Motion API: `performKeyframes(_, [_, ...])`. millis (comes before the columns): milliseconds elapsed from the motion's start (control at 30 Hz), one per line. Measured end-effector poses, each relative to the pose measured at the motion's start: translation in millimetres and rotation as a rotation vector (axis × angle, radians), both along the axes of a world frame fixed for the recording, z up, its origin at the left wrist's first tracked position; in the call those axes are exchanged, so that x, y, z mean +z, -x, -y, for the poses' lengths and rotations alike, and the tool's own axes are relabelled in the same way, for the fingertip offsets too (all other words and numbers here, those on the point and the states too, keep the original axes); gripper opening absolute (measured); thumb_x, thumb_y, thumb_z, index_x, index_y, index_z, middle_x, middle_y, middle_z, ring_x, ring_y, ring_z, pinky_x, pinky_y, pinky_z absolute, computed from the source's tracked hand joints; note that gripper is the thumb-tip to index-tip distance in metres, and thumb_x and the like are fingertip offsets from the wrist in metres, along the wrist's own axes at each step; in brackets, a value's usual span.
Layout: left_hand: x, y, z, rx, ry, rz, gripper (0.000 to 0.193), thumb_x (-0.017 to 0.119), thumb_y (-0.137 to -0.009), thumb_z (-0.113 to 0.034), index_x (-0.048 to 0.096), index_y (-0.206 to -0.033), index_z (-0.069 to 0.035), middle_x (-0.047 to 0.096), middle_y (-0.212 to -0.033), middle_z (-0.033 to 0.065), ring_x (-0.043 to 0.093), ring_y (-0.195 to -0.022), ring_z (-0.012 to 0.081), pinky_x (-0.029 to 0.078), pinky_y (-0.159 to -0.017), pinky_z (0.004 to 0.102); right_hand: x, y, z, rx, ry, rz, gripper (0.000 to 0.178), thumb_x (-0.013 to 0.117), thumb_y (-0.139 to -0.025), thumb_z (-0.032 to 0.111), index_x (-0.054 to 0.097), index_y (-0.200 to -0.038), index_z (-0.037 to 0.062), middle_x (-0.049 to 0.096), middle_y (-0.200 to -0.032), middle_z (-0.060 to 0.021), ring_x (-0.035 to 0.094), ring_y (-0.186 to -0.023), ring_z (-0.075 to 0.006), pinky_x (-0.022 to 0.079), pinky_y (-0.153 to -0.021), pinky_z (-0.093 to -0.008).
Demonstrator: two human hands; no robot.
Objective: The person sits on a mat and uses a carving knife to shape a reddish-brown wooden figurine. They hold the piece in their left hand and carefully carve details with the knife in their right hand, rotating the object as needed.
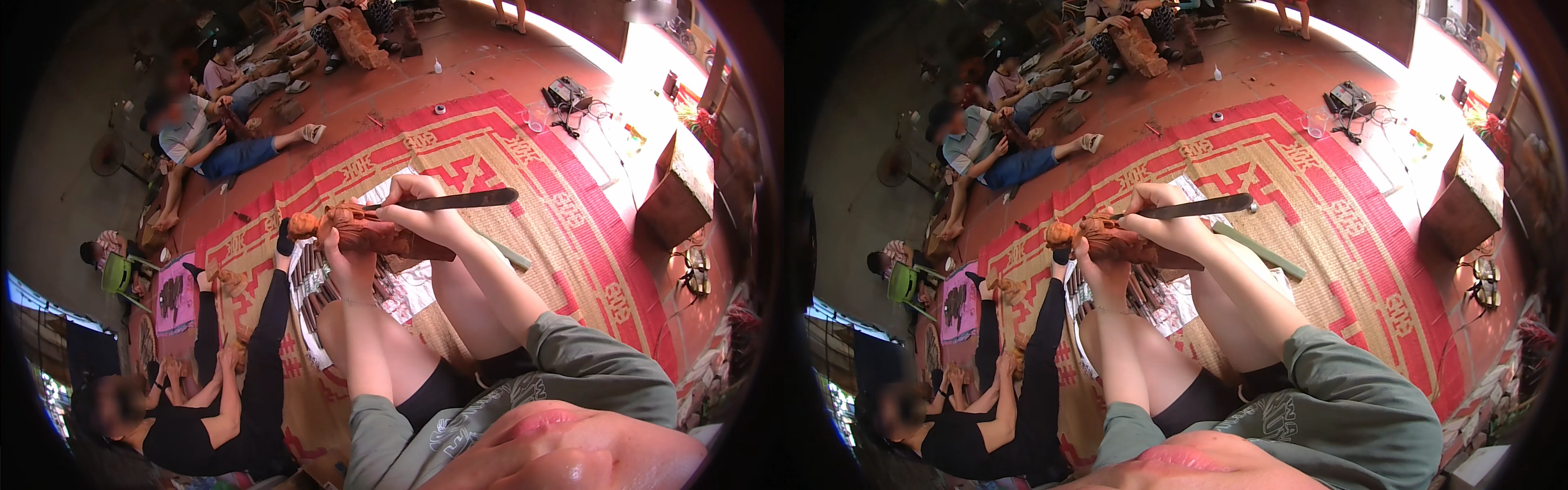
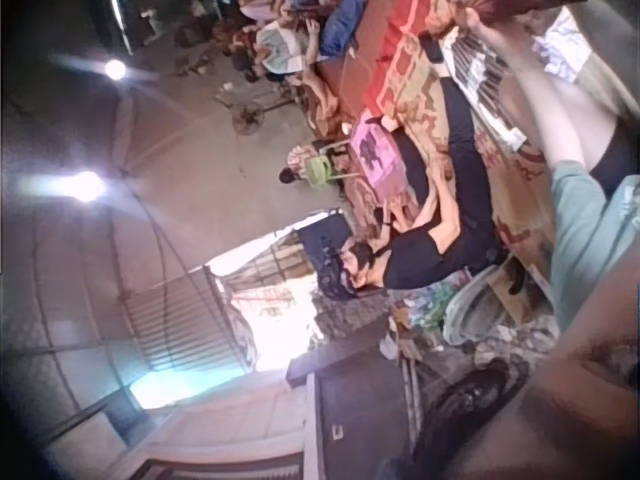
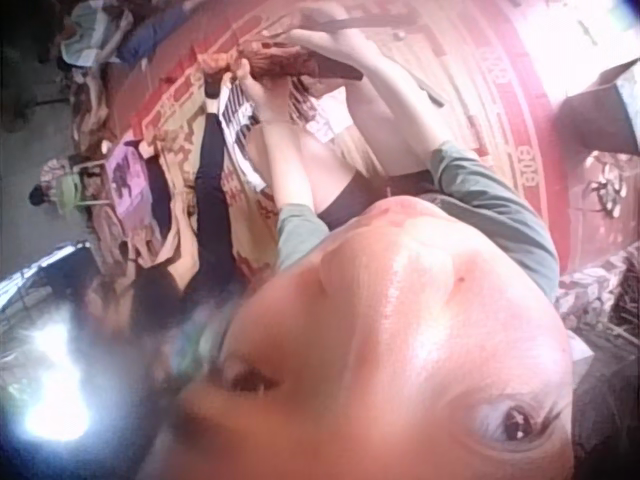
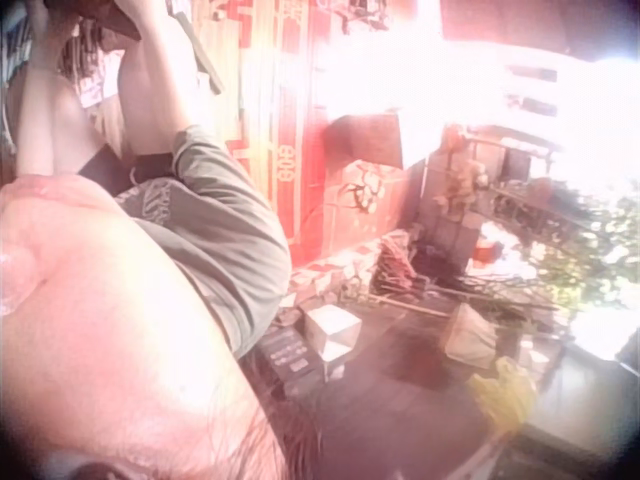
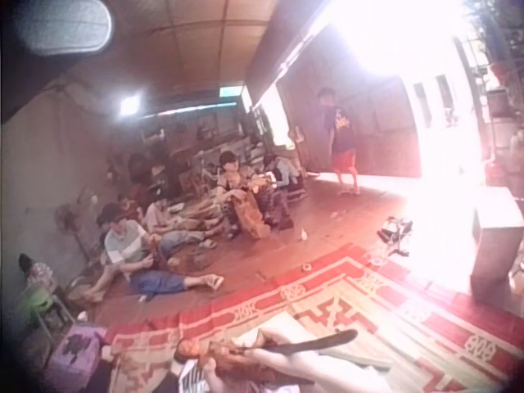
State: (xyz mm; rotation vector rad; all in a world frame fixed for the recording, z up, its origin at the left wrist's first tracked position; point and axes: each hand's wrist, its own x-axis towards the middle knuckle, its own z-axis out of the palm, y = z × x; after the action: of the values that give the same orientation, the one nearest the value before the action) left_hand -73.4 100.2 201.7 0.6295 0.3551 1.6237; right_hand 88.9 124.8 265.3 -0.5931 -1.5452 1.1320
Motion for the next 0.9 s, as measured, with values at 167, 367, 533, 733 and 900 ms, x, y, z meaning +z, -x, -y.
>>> performKeyframes(167, [12.1, 0.2, 11.8, -0.110, -0.039, 0.185, 0.070, 0.043, -0.083, -0.050, 0.031, -0.132, -0.002, 0.037, -0.132, 0.0161, 0.038, -0.121, 0.0305, 0.028, -0.103, 0.0442, 2.8, -11.2, 1.1, -0.147, -0.103, 0.190, 0.014, 0.064, -0.068, 0.005, 0.052, -0.065, -0.0015, 0.055, -0.060, -0.0035, 0.051, -0.055, -0.0063, 0.039, -0.049, -0.0218])
performKeyframes(367, [6.1, 13.2, 13.6, -0.141, -0.071, 0.045, 0.073, 0.045, -0.082, -0.050, 0.029, -0.132, 0.000, 0.035, -0.134, 0.0190, 0.037, -0.122, 0.0333, 0.032, -0.099, 0.0491, 3.1, -22.1, -0.3, -0.127, -0.093, 0.204, 0.013, 0.063, -0.067, 0.006, 0.053, -0.065, -0.0019, 0.056, -0.058, -0.0055, 0.052, -0.055, -0.0096, 0.040, -0.050, -0.0251])
performKeyframes(533, [4.9, 32.5, 13.5, -0.324, -0.012, -0.109, 0.075, 0.050, -0.080, -0.048, 0.028, -0.132, 0.002, 0.034, -0.132, 0.0236, 0.038, -0.120, 0.0373, 0.036, -0.095, 0.0557, 3.6, -25.8, -2.4, -0.081, -0.057, 0.203, 0.014, 0.062, -0.065, 0.010, 0.054, -0.065, -0.0018, 0.055, -0.058, -0.0093, 0.054, -0.055, -0.0162, 0.041, -0.053, -0.0295])
performKeyframes(733, [12.5, 33.4, 20.6, -0.310, 0.191, -0.128, 0.070, 0.041, -0.085, -0.050, 0.032, -0.128, 0.005, 0.039, -0.128, 0.0249, 0.042, -0.117, 0.0395, 0.037, -0.093, 0.0587, 9.5, -26.4, 2.3, -0.017, -0.098, 0.267, 0.014, 0.064, -0.067, 0.006, 0.052, -0.065, -0.0015, 0.053, -0.058, -0.0024, 0.052, -0.055, -0.0071, 0.040, -0.051, -0.0230])
performKeyframes(900, [30.0, 12.8, 34.7, -0.194, 0.190, -0.152, 0.072, 0.033, -0.087, -0.055, 0.036, -0.125, 0.005, 0.047, -0.121, 0.0240, 0.050, -0.110, 0.0368, 0.045, -0.087, 0.0536, 10.1, -35.3, 2.4, -0.093, -0.034, -0.048, 0.015, 0.065, -0.072, 0.006, 0.053, -0.069, -0.0012, 0.055, -0.057, -0.0029, 0.050, -0.052, -0.0049, 0.039, -0.047, -0.0205])
